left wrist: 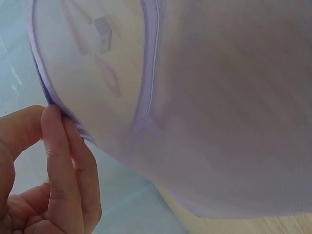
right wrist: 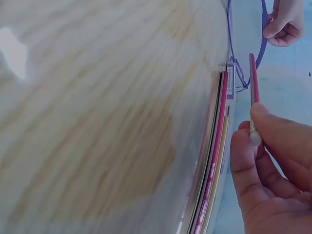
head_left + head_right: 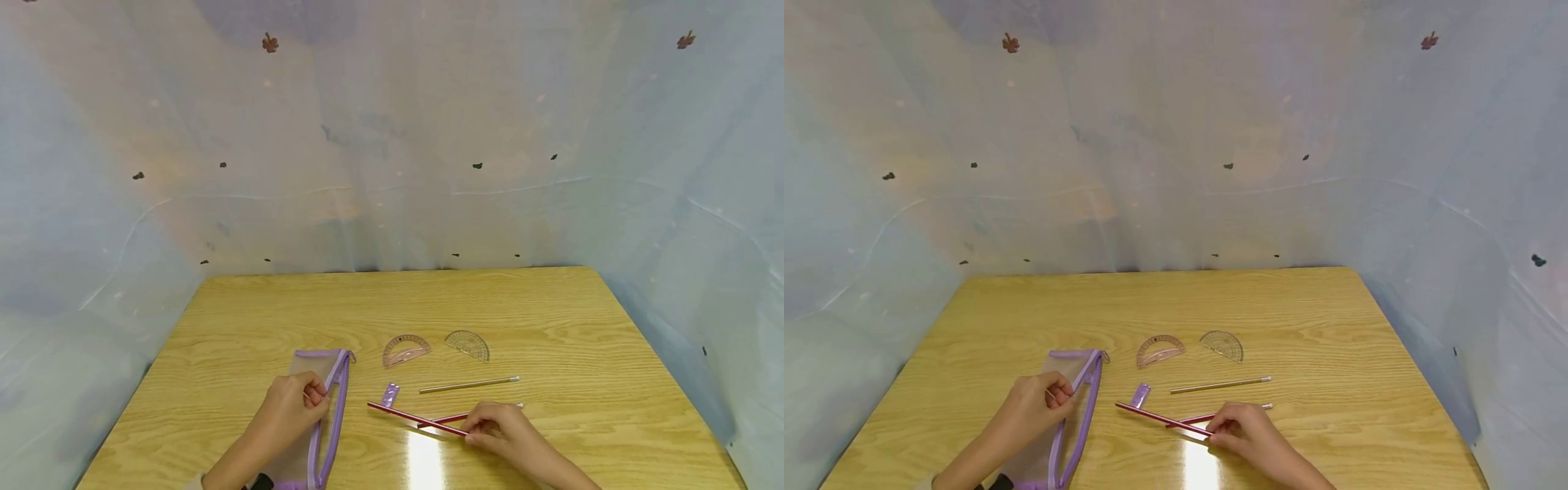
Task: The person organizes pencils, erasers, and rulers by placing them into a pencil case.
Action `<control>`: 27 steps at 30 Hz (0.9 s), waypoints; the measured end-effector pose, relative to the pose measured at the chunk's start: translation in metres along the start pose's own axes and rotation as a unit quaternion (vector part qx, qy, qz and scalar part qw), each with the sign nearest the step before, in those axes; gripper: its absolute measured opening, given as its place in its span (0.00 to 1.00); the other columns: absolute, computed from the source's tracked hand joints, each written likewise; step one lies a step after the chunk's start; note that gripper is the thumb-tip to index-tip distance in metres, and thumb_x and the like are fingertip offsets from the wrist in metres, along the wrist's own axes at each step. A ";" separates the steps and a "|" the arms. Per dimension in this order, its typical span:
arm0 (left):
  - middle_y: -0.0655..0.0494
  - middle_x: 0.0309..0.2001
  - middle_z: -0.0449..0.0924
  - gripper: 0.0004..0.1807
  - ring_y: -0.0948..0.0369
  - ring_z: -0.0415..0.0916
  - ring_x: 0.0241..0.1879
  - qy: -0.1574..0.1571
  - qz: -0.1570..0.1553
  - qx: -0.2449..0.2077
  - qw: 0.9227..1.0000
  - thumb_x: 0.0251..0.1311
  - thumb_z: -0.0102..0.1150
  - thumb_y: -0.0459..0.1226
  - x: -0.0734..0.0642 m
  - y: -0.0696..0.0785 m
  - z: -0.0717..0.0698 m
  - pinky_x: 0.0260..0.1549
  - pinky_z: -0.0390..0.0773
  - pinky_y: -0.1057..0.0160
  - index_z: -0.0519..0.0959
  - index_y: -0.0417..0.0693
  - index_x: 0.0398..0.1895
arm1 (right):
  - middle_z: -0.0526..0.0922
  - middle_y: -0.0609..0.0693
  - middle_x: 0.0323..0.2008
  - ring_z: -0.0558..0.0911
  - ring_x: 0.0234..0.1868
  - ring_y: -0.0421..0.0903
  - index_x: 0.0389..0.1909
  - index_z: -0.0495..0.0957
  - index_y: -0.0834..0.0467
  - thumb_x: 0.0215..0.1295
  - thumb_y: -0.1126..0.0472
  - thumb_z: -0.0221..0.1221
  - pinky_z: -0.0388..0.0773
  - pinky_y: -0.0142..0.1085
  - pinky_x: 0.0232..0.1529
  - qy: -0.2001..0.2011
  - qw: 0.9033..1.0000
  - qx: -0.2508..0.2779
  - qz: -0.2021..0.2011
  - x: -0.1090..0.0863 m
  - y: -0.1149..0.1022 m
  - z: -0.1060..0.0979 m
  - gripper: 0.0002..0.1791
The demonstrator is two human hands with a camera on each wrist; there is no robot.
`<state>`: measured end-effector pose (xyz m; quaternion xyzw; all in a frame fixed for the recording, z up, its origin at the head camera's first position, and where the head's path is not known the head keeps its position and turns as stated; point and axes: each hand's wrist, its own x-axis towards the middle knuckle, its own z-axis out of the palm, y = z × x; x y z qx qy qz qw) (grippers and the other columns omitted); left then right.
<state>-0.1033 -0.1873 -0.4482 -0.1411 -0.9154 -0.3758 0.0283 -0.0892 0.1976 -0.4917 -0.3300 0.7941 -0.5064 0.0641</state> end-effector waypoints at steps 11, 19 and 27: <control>0.65 0.21 0.73 0.10 0.72 0.70 0.20 -0.001 0.003 0.010 1.000 0.50 0.67 0.23 0.002 0.000 -0.003 0.19 0.76 0.72 0.77 0.45 0.23 | 0.84 0.45 0.34 0.79 0.32 0.35 0.37 0.84 0.61 0.63 0.71 0.64 0.82 0.32 0.31 -0.001 1.000 0.012 0.024 0.014 -0.004 0.005 0.05; 0.65 0.20 0.73 0.10 0.73 0.69 0.20 0.004 0.006 0.023 1.000 0.48 0.67 0.24 0.004 0.003 -0.004 0.18 0.75 0.72 0.77 0.46 0.23 | 0.84 0.47 0.34 0.80 0.33 0.36 0.38 0.84 0.61 0.64 0.66 0.64 0.82 0.32 0.34 -0.007 0.999 -0.003 0.040 0.026 -0.010 0.008 0.03; 0.66 0.20 0.73 0.10 0.73 0.69 0.20 -0.002 0.002 0.028 1.000 0.48 0.67 0.24 0.005 0.003 -0.004 0.17 0.75 0.72 0.78 0.46 0.22 | 0.85 0.48 0.32 0.81 0.31 0.36 0.36 0.84 0.62 0.64 0.67 0.65 0.82 0.31 0.31 -0.008 0.998 0.001 0.062 0.034 -0.013 0.012 0.03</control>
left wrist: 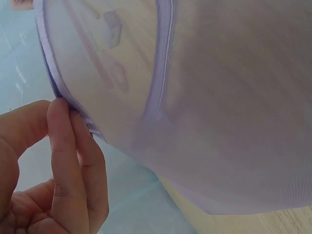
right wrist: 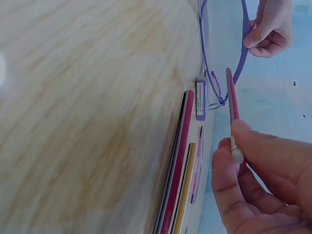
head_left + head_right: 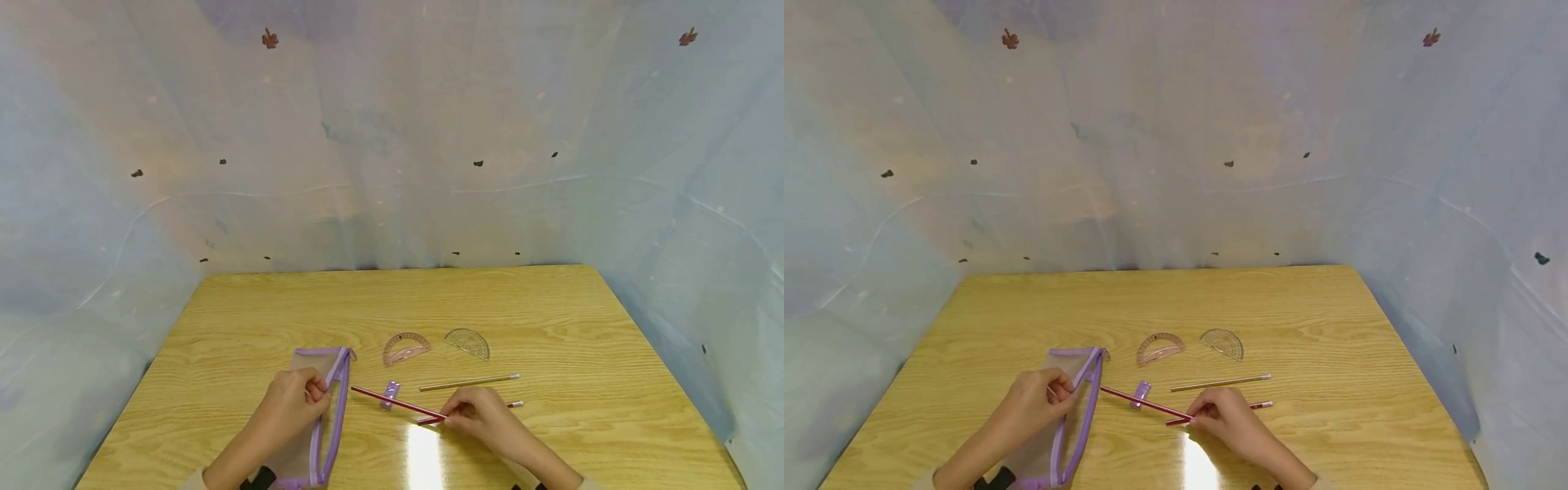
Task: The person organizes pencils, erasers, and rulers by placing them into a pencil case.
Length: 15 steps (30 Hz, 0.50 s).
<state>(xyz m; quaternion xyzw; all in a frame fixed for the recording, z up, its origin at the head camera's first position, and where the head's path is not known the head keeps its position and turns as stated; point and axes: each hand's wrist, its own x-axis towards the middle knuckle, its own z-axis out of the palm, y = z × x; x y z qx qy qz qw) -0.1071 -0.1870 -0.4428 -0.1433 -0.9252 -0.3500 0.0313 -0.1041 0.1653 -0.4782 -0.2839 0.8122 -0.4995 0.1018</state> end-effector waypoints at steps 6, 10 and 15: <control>0.66 0.20 0.73 0.10 0.73 0.69 0.19 0.005 0.005 0.004 1.000 0.48 0.67 0.24 0.000 0.001 -0.002 0.17 0.75 0.72 0.78 0.46 0.22 | 0.84 0.45 0.32 0.81 0.31 0.37 0.36 0.85 0.61 0.64 0.66 0.65 0.82 0.31 0.31 0.000 1.000 -0.002 0.016 0.008 -0.005 0.003 0.03; 0.66 0.19 0.73 0.10 0.73 0.69 0.20 0.006 0.005 0.006 1.000 0.47 0.67 0.23 0.001 0.001 -0.002 0.17 0.75 0.72 0.78 0.46 0.22 | 0.84 0.44 0.32 0.81 0.31 0.37 0.36 0.85 0.60 0.64 0.65 0.65 0.82 0.31 0.31 0.003 1.000 -0.003 0.023 0.012 -0.007 0.007 0.02; 0.66 0.19 0.73 0.10 0.73 0.69 0.19 0.004 -0.002 0.007 1.000 0.47 0.67 0.23 0.002 0.002 -0.003 0.16 0.74 0.72 0.78 0.45 0.23 | 0.83 0.45 0.32 0.80 0.31 0.38 0.35 0.84 0.61 0.63 0.66 0.66 0.82 0.31 0.32 0.005 0.999 -0.002 0.033 0.017 -0.010 0.010 0.02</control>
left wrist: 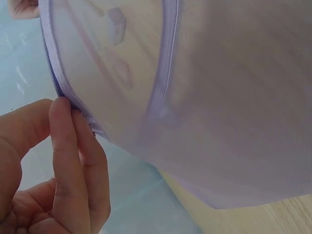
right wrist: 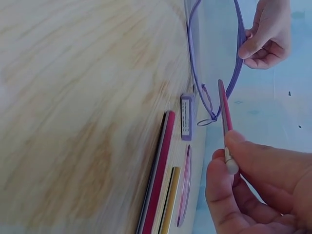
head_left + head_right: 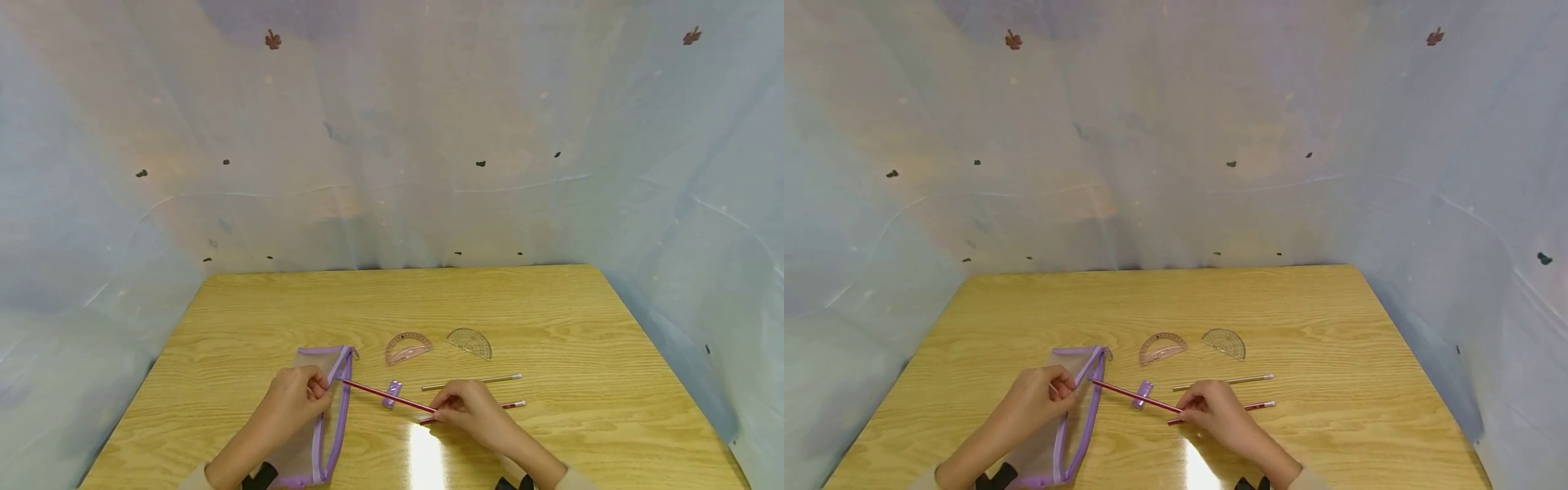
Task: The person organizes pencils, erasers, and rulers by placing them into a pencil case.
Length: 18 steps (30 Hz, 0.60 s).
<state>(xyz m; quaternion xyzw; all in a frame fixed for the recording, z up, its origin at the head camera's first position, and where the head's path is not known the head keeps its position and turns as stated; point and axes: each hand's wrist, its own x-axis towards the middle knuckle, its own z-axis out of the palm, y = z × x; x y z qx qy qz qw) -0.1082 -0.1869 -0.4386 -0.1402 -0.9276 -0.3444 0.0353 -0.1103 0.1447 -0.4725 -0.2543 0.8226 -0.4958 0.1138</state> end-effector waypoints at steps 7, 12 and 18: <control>0.66 0.19 0.74 0.10 0.73 0.70 0.20 -0.003 -0.005 0.000 1.000 0.48 0.67 0.23 0.000 0.002 -0.001 0.16 0.74 0.72 0.78 0.45 0.23 | 0.84 0.45 0.31 0.81 0.30 0.38 0.34 0.85 0.63 0.62 0.68 0.67 0.82 0.30 0.32 0.000 1.000 0.000 0.012 0.008 -0.004 0.005 0.02; 0.66 0.19 0.74 0.10 0.73 0.70 0.20 -0.002 -0.003 0.002 1.000 0.48 0.68 0.24 0.001 0.003 -0.001 0.17 0.74 0.72 0.78 0.45 0.22 | 0.85 0.50 0.30 0.85 0.30 0.46 0.34 0.85 0.66 0.60 0.70 0.67 0.83 0.30 0.31 0.002 0.999 0.034 0.011 0.014 -0.006 0.008 0.02; 0.66 0.19 0.74 0.10 0.73 0.70 0.20 0.000 -0.001 0.000 1.000 0.48 0.67 0.24 0.001 0.002 -0.002 0.17 0.74 0.72 0.78 0.46 0.22 | 0.85 0.60 0.30 0.86 0.30 0.58 0.35 0.83 0.72 0.61 0.74 0.65 0.85 0.43 0.33 -0.010 0.994 0.106 0.030 0.018 -0.009 0.014 0.04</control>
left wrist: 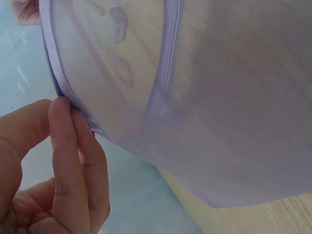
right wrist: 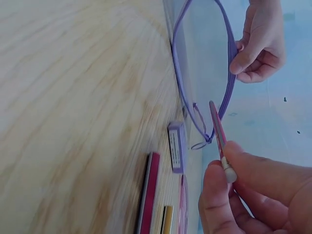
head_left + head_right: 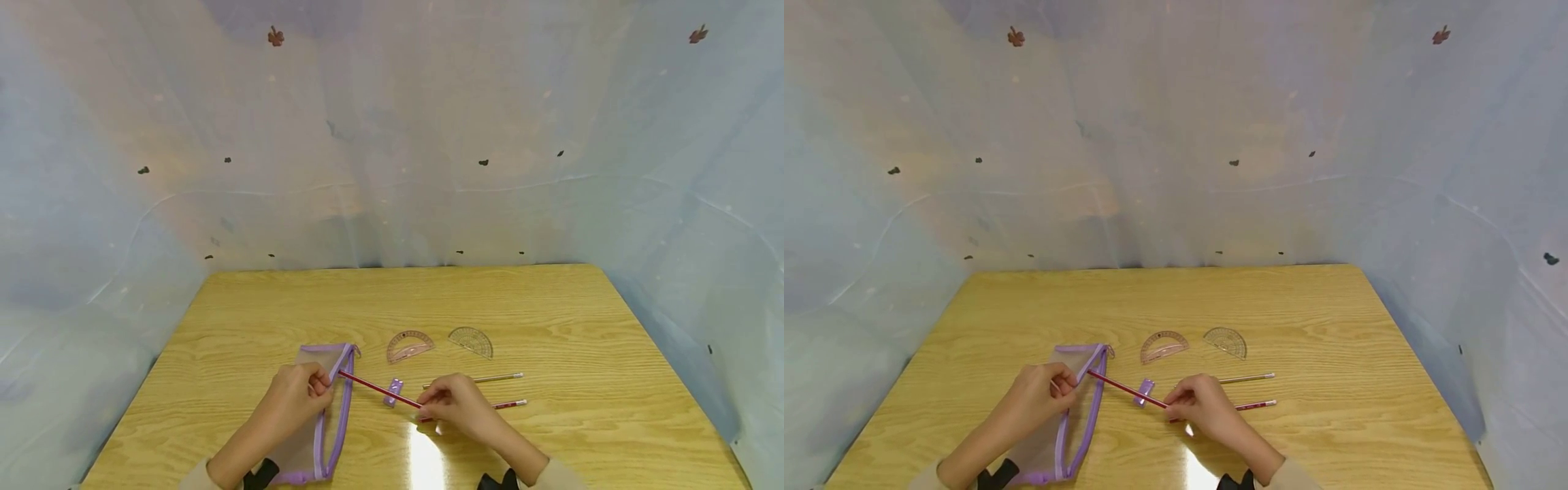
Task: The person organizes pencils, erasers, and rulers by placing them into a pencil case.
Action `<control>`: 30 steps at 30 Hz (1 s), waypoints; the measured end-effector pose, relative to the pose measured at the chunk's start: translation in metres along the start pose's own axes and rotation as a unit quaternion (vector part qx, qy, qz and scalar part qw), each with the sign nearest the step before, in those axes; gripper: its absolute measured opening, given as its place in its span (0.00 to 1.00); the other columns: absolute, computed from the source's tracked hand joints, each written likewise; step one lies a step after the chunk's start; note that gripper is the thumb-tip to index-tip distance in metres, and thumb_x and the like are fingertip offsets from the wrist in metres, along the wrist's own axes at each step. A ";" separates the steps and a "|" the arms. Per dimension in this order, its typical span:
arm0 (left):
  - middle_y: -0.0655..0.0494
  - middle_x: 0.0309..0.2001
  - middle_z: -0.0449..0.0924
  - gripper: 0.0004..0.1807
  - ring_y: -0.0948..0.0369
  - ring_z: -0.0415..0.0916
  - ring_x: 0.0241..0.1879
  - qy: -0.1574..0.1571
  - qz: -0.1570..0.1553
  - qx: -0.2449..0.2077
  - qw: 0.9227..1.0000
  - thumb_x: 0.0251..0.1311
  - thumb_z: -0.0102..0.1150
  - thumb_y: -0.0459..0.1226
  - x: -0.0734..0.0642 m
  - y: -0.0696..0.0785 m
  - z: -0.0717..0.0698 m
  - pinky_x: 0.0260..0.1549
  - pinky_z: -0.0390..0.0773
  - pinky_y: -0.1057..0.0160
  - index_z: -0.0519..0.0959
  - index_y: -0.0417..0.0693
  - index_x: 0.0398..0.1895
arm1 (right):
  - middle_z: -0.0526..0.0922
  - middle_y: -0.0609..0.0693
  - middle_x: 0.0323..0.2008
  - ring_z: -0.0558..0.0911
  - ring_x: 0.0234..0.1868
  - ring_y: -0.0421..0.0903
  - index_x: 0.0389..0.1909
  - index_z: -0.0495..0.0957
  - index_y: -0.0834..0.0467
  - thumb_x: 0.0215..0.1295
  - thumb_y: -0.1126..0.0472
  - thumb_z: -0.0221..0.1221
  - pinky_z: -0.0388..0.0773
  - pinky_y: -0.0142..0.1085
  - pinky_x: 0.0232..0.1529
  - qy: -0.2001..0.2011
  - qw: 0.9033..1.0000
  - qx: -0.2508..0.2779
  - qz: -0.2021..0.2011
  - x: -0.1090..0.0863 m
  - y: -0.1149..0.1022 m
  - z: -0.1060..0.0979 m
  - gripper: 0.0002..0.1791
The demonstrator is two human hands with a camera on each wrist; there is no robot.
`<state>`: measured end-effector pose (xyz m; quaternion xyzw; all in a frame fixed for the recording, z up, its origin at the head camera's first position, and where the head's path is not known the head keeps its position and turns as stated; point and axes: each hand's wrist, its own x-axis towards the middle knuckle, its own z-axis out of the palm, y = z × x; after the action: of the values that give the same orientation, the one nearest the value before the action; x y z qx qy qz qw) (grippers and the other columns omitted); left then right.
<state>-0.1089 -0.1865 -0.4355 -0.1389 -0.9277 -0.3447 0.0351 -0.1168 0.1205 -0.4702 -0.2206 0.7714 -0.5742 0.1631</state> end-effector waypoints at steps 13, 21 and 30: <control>0.66 0.19 0.73 0.10 0.72 0.70 0.20 0.000 -0.017 -0.005 1.000 0.48 0.68 0.24 0.000 0.000 -0.001 0.17 0.74 0.71 0.78 0.47 0.23 | 0.84 0.60 0.28 0.84 0.26 0.54 0.34 0.83 0.72 0.60 0.72 0.66 0.85 0.40 0.28 0.018 0.999 0.018 0.030 0.010 -0.002 0.015 0.05; 0.65 0.20 0.74 0.10 0.72 0.70 0.21 -0.005 -0.013 -0.012 1.000 0.49 0.69 0.24 0.000 -0.001 -0.003 0.18 0.75 0.72 0.78 0.46 0.23 | 0.85 0.61 0.30 0.81 0.25 0.47 0.34 0.84 0.71 0.60 0.73 0.66 0.82 0.33 0.24 0.028 0.998 0.035 0.034 0.018 -0.001 0.024 0.04; 0.66 0.20 0.73 0.11 0.72 0.70 0.20 -0.005 -0.008 -0.006 1.000 0.48 0.69 0.24 0.001 -0.002 -0.003 0.19 0.76 0.72 0.78 0.47 0.22 | 0.85 0.55 0.28 0.80 0.25 0.42 0.32 0.85 0.70 0.58 0.71 0.69 0.80 0.29 0.25 0.038 0.997 0.047 0.038 0.025 -0.004 0.031 0.05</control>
<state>-0.1108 -0.1896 -0.4344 -0.1336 -0.9267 -0.3502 0.0273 -0.1214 0.0806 -0.4749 -0.1611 0.7570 -0.6112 0.1656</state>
